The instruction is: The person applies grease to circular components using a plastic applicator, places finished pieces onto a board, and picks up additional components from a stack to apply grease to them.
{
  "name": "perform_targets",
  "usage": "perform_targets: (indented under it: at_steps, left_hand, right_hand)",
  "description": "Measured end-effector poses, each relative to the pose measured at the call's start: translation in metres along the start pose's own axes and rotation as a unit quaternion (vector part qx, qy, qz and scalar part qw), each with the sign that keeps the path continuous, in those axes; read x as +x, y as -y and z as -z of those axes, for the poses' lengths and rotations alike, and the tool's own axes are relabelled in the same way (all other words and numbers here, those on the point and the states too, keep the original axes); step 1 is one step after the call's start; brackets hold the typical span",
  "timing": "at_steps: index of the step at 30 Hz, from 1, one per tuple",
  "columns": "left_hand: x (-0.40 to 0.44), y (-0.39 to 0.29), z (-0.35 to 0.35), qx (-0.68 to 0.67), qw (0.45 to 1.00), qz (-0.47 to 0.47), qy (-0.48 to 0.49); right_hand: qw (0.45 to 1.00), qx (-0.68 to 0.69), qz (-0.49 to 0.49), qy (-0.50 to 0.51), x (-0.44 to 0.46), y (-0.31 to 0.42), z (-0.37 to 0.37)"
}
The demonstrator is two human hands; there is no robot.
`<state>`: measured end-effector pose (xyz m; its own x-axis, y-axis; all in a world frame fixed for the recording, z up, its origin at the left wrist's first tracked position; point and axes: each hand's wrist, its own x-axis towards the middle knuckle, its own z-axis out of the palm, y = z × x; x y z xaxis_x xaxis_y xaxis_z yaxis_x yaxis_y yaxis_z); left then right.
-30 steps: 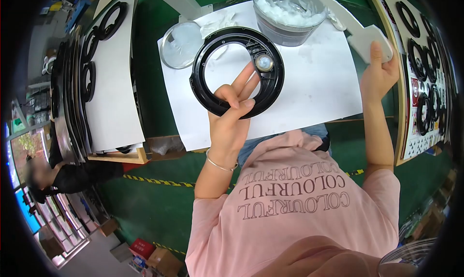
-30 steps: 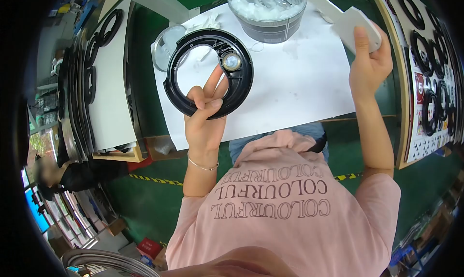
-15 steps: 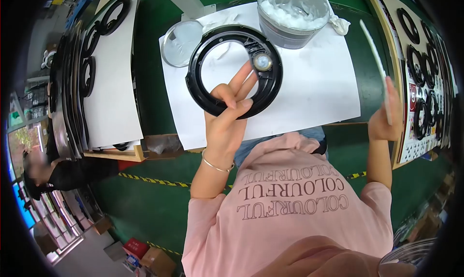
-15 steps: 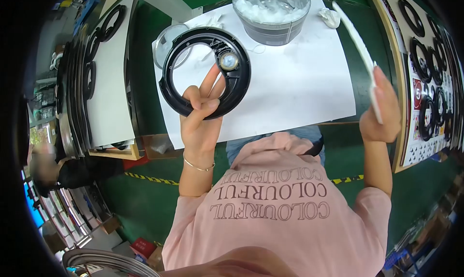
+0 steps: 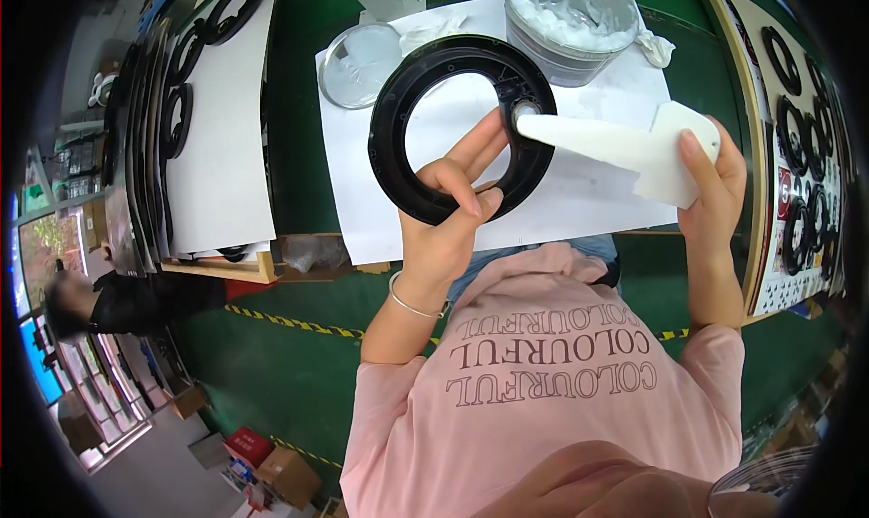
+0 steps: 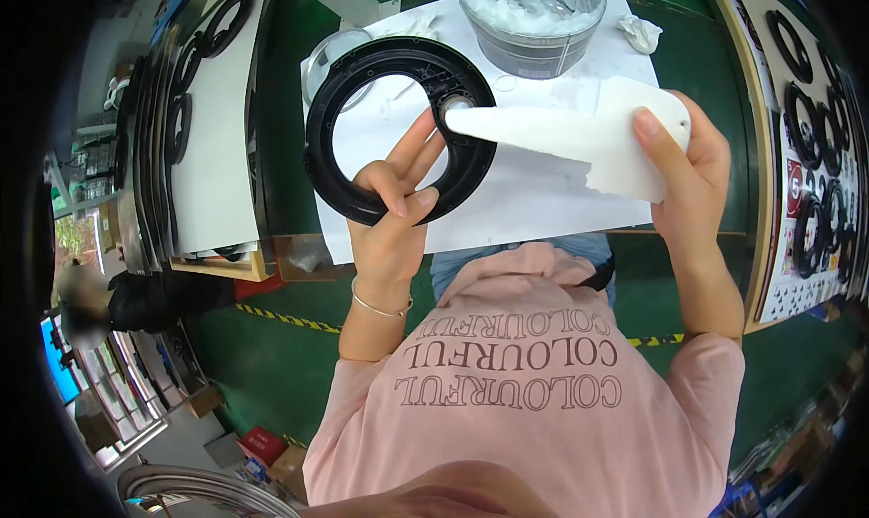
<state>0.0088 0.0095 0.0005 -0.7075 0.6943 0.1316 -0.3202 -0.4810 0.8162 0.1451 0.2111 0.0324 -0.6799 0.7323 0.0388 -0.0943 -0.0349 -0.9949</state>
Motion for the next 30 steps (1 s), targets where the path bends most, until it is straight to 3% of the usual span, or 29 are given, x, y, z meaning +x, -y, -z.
perform_targets:
  at_steps: [8,16,23,25,30]
  left_hand:
    - [0.004,0.000,0.000,-0.002,1.000,0.006,0.005]
    - [0.004,0.000,0.003,0.010,1.000,-0.001,0.001]
    - [0.004,0.000,0.005,0.001,1.000,0.001,-0.007]
    - [0.004,-0.001,0.005,0.004,1.000,0.009,-0.009]
    - [0.005,-0.001,0.008,-0.015,1.000,0.018,-0.014]
  right_hand:
    - [0.998,0.044,-0.037,0.012,0.012,-0.002,0.002]
    - [0.999,-0.006,-0.030,0.038,0.016,-0.003,0.003]
    - [0.999,0.024,-0.029,0.001,0.019,-0.001,-0.004]
    - [0.999,0.002,-0.004,0.047,0.017,-0.005,-0.006]
    - [0.998,-0.045,-0.003,0.051,0.021,-0.002,-0.001]
